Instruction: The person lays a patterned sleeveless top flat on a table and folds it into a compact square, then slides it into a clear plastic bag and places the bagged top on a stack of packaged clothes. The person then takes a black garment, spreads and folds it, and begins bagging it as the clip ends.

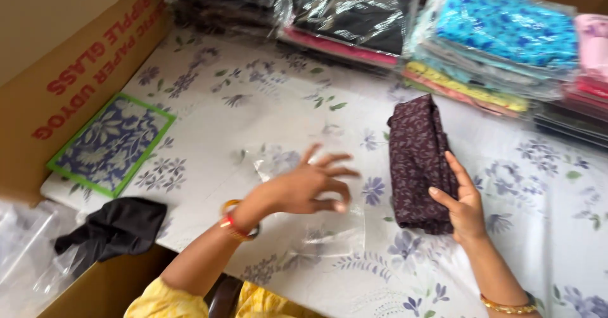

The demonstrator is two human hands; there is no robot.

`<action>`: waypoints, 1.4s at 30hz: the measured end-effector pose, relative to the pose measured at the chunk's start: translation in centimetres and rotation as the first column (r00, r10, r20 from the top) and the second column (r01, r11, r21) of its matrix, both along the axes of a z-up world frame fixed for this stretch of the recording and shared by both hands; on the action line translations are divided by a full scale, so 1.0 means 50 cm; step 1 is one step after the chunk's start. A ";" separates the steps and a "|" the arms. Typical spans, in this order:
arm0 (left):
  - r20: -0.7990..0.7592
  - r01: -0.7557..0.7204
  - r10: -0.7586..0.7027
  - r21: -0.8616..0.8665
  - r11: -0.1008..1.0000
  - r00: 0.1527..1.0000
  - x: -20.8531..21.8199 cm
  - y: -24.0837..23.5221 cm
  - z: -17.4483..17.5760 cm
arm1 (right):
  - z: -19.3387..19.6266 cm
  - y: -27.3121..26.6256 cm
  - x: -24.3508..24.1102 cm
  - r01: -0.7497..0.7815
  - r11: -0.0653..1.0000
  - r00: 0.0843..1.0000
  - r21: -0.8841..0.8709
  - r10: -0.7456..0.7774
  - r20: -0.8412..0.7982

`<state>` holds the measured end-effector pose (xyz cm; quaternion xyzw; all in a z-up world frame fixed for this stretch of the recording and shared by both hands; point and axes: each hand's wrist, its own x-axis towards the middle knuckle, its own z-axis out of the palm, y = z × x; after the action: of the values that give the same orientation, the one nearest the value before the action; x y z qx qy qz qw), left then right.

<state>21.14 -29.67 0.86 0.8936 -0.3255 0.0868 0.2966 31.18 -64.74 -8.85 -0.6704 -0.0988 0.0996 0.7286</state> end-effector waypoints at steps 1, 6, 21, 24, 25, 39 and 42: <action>-0.146 0.058 -0.048 0.065 0.996 0.988 0.028 -0.031 -0.027 | 0.000 -0.004 -0.002 0.014 0.999 1.000 0.039 -0.015 0.006; -0.398 -0.189 0.270 0.230 0.955 0.877 0.054 -0.136 -0.057 | 0.023 -0.033 0.004 0.126 0.988 0.988 0.088 -0.133 0.078; -0.109 -0.191 0.246 0.368 0.910 0.963 0.075 -0.075 0.004 | 0.049 -0.060 0.020 0.281 0.957 0.940 0.067 -0.289 0.184; -0.498 -0.159 0.443 0.512 0.844 0.746 0.061 -0.090 -0.011 | 0.044 -0.059 0.020 0.256 0.963 0.940 0.078 -0.267 0.214; -0.382 -0.217 0.388 0.419 0.881 0.839 0.065 -0.077 -0.060 | 0.042 -0.059 0.020 0.251 0.965 0.940 0.070 -0.260 0.221; -0.613 -0.328 -0.443 -0.758 0.564 0.654 0.154 -0.016 0.033 | 0.110 -0.093 -0.021 0.296 0.955 0.779 -0.016 -0.231 0.583; -0.674 -0.362 -0.299 -0.657 0.661 0.676 0.242 0.087 -0.015 | 0.111 -0.094 -0.018 0.305 0.951 0.782 -0.043 -0.225 0.582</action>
<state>33.24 -25.34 0.14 0.6502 -0.0940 -0.1488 0.7391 30.29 -69.47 -3.29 -0.7239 -0.2098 -0.2025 0.6253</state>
